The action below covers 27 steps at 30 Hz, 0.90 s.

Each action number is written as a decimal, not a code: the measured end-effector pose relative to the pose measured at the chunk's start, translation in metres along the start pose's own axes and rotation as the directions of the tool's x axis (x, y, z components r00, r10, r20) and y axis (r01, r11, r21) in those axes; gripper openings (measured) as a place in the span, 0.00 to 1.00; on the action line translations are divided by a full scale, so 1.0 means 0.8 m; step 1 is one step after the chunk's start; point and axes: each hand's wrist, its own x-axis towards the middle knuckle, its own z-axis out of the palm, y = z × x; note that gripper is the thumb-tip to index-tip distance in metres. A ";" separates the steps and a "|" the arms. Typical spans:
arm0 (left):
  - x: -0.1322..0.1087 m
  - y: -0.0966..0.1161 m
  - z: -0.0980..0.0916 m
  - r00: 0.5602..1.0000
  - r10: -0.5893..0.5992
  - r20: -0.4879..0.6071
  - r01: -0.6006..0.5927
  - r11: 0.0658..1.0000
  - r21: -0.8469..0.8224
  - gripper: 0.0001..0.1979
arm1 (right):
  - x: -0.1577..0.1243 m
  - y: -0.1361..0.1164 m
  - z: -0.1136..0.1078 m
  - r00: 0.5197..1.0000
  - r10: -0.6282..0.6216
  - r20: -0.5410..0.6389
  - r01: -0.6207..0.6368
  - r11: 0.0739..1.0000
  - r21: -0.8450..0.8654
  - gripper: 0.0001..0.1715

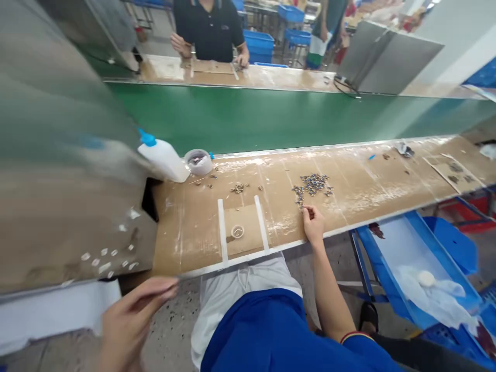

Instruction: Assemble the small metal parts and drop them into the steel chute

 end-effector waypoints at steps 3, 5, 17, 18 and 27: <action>0.013 -0.007 0.057 0.979 -0.084 0.185 0.131 0.958 -0.255 0.16 | -0.003 0.005 -0.005 1.000 0.012 -0.006 -0.012 1.000 0.000 0.25; 0.022 -0.008 0.093 0.960 -0.134 0.246 0.222 0.899 -0.378 0.15 | -0.006 0.007 -0.009 1.000 0.003 -0.024 -0.003 1.000 0.000 0.26; 0.021 -0.028 0.166 0.894 -0.014 0.447 0.298 0.764 -0.572 0.14 | -0.066 -0.053 0.035 0.938 -0.191 0.290 0.170 0.981 0.096 0.23; 0.022 -0.030 0.165 0.904 0.013 0.427 0.260 0.777 -0.574 0.13 | -0.073 -0.060 0.046 0.896 -0.201 0.395 0.165 0.978 0.124 0.23; 0.016 -0.035 0.165 0.893 0.047 0.448 0.206 0.841 -0.499 0.11 | -0.086 -0.097 0.101 0.701 -0.322 0.636 0.223 0.946 0.233 0.16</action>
